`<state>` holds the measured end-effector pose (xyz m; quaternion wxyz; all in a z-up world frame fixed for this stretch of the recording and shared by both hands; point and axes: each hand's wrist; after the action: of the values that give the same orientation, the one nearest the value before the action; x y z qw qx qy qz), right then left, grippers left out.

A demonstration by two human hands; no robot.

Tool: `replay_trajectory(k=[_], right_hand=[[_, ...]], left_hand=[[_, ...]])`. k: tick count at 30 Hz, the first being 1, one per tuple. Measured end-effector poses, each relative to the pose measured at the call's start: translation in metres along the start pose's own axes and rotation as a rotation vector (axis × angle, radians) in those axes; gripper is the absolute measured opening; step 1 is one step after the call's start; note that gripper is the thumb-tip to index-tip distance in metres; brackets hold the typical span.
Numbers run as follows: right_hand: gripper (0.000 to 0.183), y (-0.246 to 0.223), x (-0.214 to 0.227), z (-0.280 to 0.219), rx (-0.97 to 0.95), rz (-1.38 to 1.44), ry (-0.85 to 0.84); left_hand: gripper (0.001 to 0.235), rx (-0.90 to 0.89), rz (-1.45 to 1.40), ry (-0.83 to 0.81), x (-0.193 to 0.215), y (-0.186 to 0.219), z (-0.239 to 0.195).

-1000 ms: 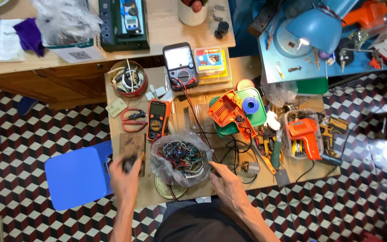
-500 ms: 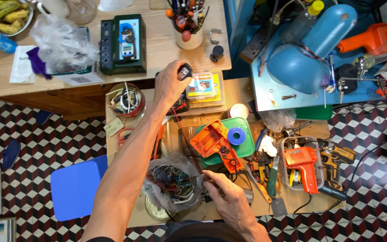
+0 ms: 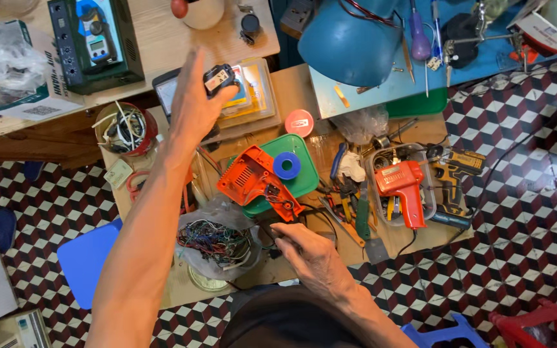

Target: The person works on an orange plastic housing, using a heat gun to apply heat to a wire, then stripping and twisting wires with pliers. They insert a small black component into the housing and continue adjusting internal wiring.

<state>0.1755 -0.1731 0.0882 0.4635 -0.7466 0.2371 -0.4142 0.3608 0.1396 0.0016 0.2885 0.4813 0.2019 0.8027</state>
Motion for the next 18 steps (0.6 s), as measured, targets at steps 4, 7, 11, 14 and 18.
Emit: replay_trajectory(k=[4,7,11,14,18], right_hand=[[0.032,0.042,0.012,-0.015,-0.258,-0.017,-0.101],[0.034,0.081,0.022,-0.017,-0.109,-0.109,-0.036],[0.04,0.126,0.034,-0.022,-0.35,-0.137,-0.001],[0.039,0.143,0.042,-0.023,-0.523,-0.04,0.11],[0.037,0.15,0.035,-0.036,-0.508,0.02,0.181]], left_hand=[[0.062,0.371,-0.309,0.119,0.038,0.04,-0.056],[0.043,0.53,-0.394,0.322,0.062,0.065,-0.104],[0.034,0.825,-0.332,0.336,0.068,0.089,-0.18],[0.039,0.911,-0.308,0.266,0.044,0.095,-0.225],[0.058,0.569,0.003,-0.096,0.019,0.097,-0.271]])
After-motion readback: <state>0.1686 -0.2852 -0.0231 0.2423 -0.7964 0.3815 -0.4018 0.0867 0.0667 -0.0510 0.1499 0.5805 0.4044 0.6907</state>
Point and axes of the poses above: each hand's wrist, its own z-axis towards the middle knuckle, its own x-axis out of the back of the hand, y = z × x, and after that the axes turned 8 degrees about -z, right-handed
